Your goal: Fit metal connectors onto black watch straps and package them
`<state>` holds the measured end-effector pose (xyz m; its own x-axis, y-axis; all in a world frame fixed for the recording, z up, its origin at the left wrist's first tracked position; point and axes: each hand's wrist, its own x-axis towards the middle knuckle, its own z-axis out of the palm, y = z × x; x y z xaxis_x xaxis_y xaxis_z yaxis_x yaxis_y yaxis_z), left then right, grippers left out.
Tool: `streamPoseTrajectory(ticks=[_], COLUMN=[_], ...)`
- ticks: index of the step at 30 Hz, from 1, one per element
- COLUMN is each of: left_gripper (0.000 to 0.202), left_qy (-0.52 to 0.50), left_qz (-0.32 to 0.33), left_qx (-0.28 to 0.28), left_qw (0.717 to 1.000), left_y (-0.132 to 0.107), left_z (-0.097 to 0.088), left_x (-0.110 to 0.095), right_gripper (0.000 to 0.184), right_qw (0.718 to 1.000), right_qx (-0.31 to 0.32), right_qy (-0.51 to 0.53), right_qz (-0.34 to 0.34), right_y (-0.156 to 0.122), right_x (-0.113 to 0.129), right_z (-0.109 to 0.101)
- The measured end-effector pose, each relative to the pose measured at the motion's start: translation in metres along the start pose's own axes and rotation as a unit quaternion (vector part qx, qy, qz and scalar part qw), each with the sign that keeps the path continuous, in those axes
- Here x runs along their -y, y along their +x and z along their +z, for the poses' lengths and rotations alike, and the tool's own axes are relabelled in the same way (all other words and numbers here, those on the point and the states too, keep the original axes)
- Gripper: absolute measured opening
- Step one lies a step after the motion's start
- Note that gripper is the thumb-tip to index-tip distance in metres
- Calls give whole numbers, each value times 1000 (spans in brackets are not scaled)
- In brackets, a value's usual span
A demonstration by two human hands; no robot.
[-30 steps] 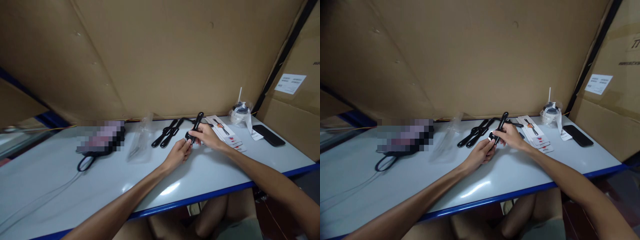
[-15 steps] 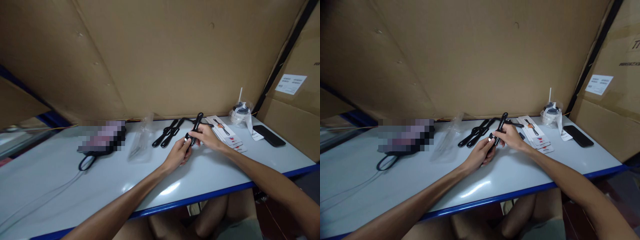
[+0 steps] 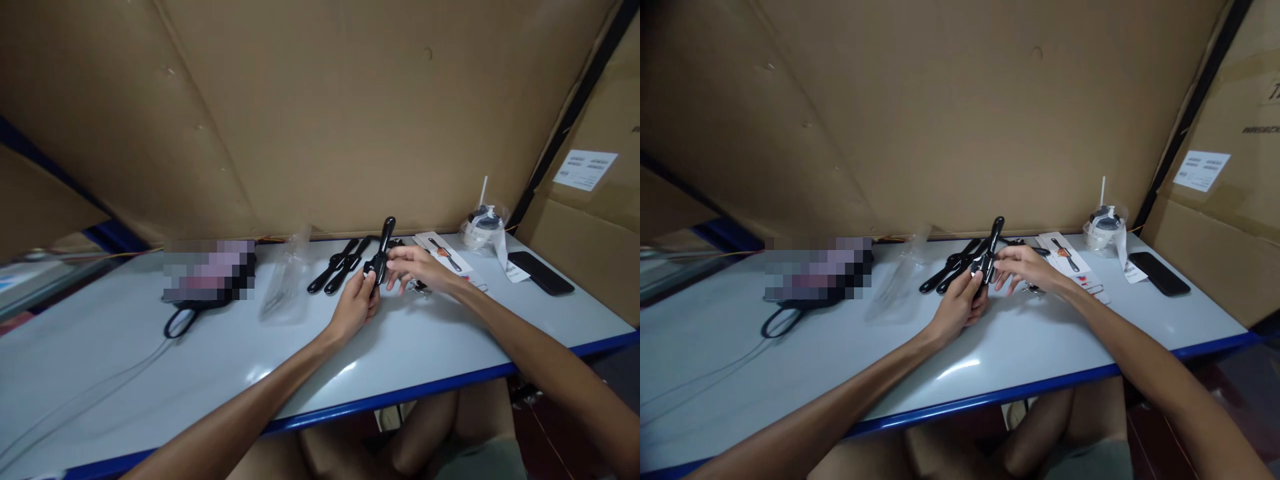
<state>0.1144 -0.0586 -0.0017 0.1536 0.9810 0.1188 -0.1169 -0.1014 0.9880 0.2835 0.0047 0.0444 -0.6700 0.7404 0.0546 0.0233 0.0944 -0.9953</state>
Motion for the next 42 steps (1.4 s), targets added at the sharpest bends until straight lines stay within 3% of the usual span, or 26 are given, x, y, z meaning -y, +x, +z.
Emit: streamPoseTrajectory(ticks=[3,11,26,30,32,36,38,40,42], left_gripper=[46,45,44,46,48,49,49,50,50], left_qy=[-2,-4,-3,-8,-12,-21,-29,-31,-28], left_qz=[-1,2,-9,-19,-28,-44,-50,-55,-60], left_qx=[-12,-9,-20,-23,-31,-36,-33,-33,-35], left_qw=[1000,1000,1000,1000,999,998,998,997,997], left_y=[0,1,1,1,1,1,1,0,0], left_z=[0,1,1,0,0,-1,-1,-1,0], left_x=[-1,-2,1,1,1,-1,-2,-3,-4], right_gripper=[24,20,18,17,18,16,14,14,16], right_qw=[1000,999,998,992,976,909,865,821,803], right_qx=[18,-39,-35,-62,-138,-292,-306,-279,-237], right_qy=[-9,-11,-38,-103,-152,-274,-390,-498,-546], right_qz=[-2,-26,-24,-37,-78,-114,-77,-30,-2], right_y=[1,8,6,4,4,1,-1,-4,-6], right_x=[-3,-21,-18,-8,-2,2,-1,-6,-9], right_z=[-3,6,9,-1,-15,-49,-61,-67,-71])
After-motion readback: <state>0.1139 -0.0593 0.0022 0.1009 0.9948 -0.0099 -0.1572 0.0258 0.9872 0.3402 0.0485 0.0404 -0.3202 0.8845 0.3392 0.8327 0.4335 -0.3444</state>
